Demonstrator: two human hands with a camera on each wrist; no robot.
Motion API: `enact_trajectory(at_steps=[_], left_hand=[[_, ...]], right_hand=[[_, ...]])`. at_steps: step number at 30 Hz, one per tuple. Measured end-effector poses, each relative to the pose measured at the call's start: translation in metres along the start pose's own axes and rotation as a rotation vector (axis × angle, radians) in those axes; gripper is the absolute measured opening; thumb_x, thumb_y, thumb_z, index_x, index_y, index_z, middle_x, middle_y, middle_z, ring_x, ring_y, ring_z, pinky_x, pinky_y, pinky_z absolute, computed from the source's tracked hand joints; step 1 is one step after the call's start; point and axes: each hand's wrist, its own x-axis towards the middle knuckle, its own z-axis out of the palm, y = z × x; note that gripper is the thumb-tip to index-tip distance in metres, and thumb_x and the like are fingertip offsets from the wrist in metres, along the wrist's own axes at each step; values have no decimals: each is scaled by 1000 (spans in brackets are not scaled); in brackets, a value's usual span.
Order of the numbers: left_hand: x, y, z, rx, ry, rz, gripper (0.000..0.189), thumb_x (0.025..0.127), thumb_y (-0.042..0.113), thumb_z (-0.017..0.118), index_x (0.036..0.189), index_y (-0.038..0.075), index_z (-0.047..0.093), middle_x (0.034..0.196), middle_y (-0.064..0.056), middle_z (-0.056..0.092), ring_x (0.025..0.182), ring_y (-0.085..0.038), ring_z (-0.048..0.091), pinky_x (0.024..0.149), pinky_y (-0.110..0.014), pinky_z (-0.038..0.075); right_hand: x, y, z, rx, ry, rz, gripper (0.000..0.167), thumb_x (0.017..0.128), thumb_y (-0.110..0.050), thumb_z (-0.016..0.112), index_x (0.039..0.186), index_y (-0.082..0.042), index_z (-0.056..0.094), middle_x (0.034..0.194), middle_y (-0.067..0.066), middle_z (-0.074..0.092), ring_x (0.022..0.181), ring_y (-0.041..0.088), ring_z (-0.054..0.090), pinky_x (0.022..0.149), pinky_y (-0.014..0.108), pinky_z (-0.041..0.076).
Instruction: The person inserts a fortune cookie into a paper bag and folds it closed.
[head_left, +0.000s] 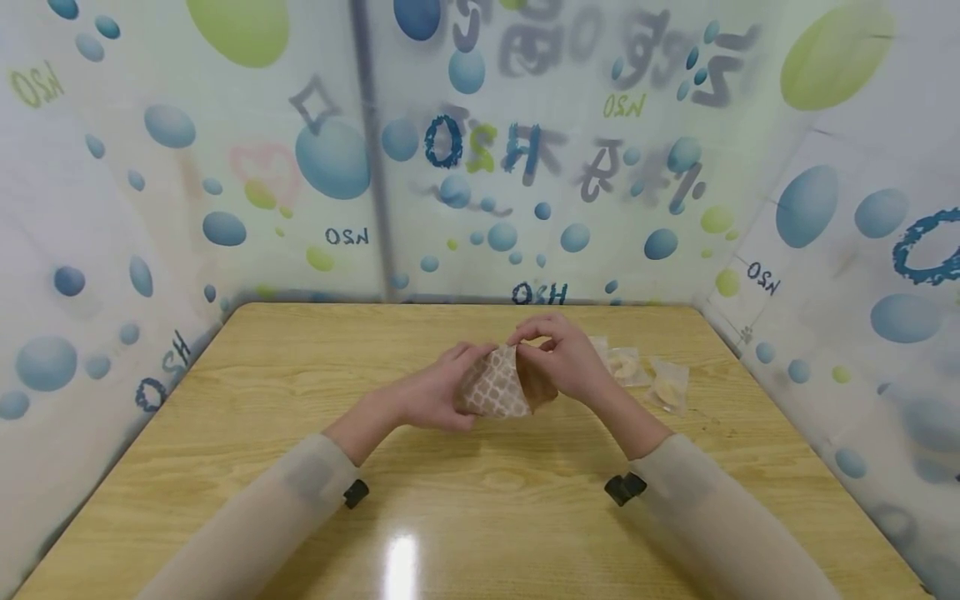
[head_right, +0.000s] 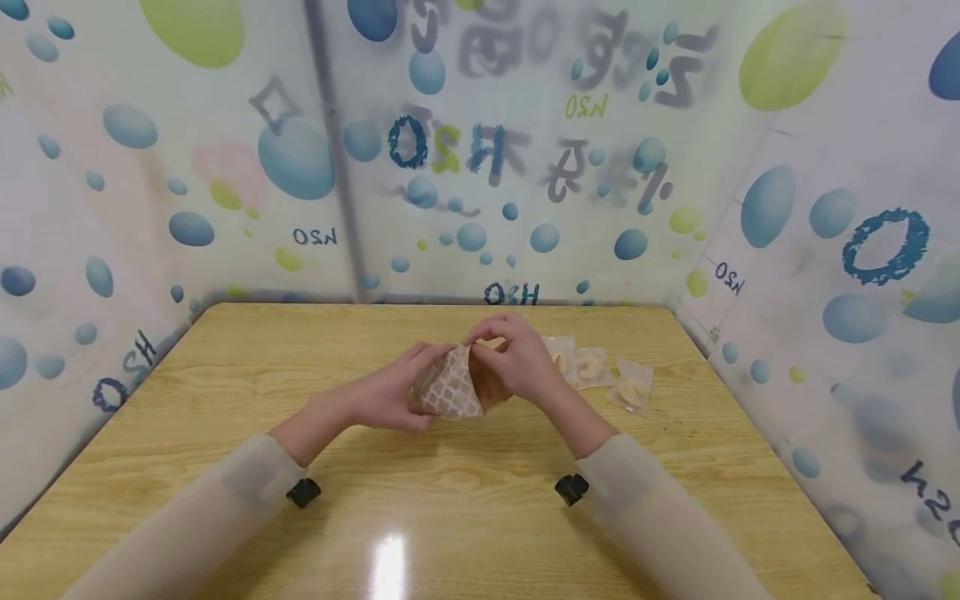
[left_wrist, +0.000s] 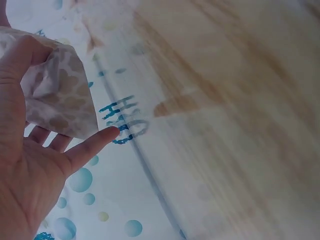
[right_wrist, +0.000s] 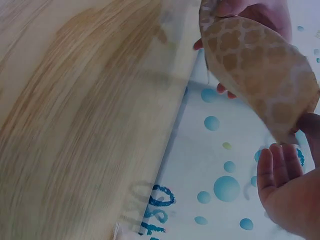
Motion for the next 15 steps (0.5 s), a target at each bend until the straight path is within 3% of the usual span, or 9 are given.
enact_trajectory(at_steps=[3,8,15], left_hand=[[1,0,0,-16,-5,6,110,82,12,85,171,8,22,157,-16,42,138,-31,48,116,-52,49],[1,2,-2,-29,-1,-1,111,81,11,86,171,8,22,160,-17,41,141,-32,47,118,-53,49],[-2,4,0,-69,-7,-18,111,87,34,92,172,16,23,159,-13,41,139,-27,50,114,-51,52]], right_hand=[[1,-2,0,42,-2,0,12,107,-16,71,111,-17,83,133,9,69,123,29,64,97,51,60],[1,-2,-2,7,-38,-62,13,102,-8,76,111,-14,83,141,13,64,132,34,58,99,54,58],[3,-7,-2,59,-79,-45,12,103,-4,72,107,-9,82,139,17,62,133,36,59,109,58,58]])
